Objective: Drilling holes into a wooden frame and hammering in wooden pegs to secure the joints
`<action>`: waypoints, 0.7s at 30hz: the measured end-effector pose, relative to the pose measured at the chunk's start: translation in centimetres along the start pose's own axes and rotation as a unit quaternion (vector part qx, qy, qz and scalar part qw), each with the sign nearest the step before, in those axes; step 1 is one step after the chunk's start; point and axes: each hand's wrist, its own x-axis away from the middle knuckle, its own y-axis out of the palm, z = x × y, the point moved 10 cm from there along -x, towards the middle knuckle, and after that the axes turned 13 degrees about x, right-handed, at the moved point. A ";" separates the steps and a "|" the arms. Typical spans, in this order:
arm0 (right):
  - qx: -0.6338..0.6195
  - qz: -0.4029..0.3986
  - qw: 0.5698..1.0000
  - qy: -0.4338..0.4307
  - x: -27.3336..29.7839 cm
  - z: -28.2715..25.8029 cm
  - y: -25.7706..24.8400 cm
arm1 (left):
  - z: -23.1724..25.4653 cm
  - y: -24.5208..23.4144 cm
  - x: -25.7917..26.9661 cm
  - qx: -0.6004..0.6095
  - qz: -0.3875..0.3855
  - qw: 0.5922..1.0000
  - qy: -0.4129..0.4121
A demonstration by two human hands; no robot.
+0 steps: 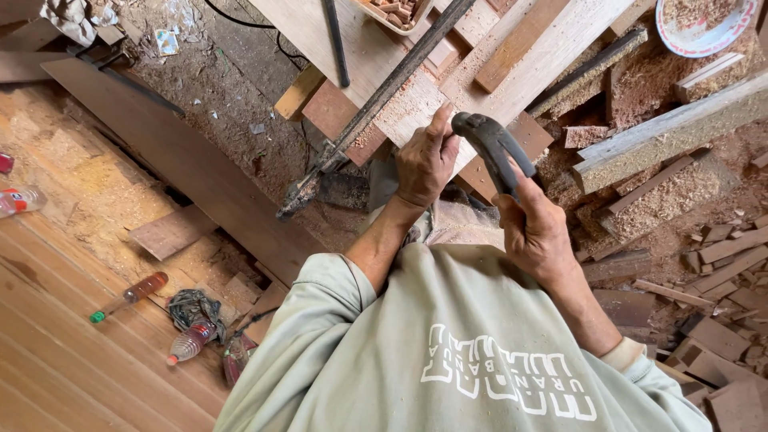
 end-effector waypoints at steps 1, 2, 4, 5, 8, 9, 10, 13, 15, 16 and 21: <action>0.005 -0.003 1.000 -0.005 -0.2 -0.3 0.2 | 0.3 -0.3 -0.4 0.005 -0.002 1.000 0.001; 0.006 -0.005 1.000 -0.008 -0.2 -0.4 0.5 | 0.1 -0.2 -0.1 0.004 0.001 1.000 0.001; 0.034 -0.046 0.998 0.036 -0.1 0.4 1.9 | -0.3 0.1 0.5 -0.022 0.002 1.000 0.004; 0.035 -0.048 0.998 0.033 0.0 1.1 2.0 | -0.4 0.1 0.6 -0.022 0.005 1.000 0.004; 0.034 -0.034 0.999 0.024 0.5 2.0 1.7 | -0.9 0.7 0.9 -0.008 -0.013 1.000 -0.015; 0.031 -0.006 1.000 0.004 0.4 1.3 0.9 | -0.7 0.6 0.8 0.000 -0.009 1.000 -0.014; 0.025 0.022 0.999 -0.017 0.4 0.5 0.2 | -0.7 0.3 0.6 0.006 -0.005 1.000 -0.012; -0.008 0.043 0.997 -0.059 2.4 3.0 1.2 | -1.7 1.0 1.2 0.017 -0.018 0.999 -0.029; 0.031 -0.004 0.999 -0.016 0.7 1.2 1.7 | -1.7 1.1 1.3 0.008 -0.024 0.999 -0.043; 0.066 -0.052 0.996 0.029 0.1 0.8 2.4 | -1.9 1.2 1.5 -0.003 -0.034 0.998 -0.057; 0.040 -0.036 0.997 0.058 0.1 1.6 2.1 | -2.2 1.0 4.3 -0.032 -0.058 0.994 -0.093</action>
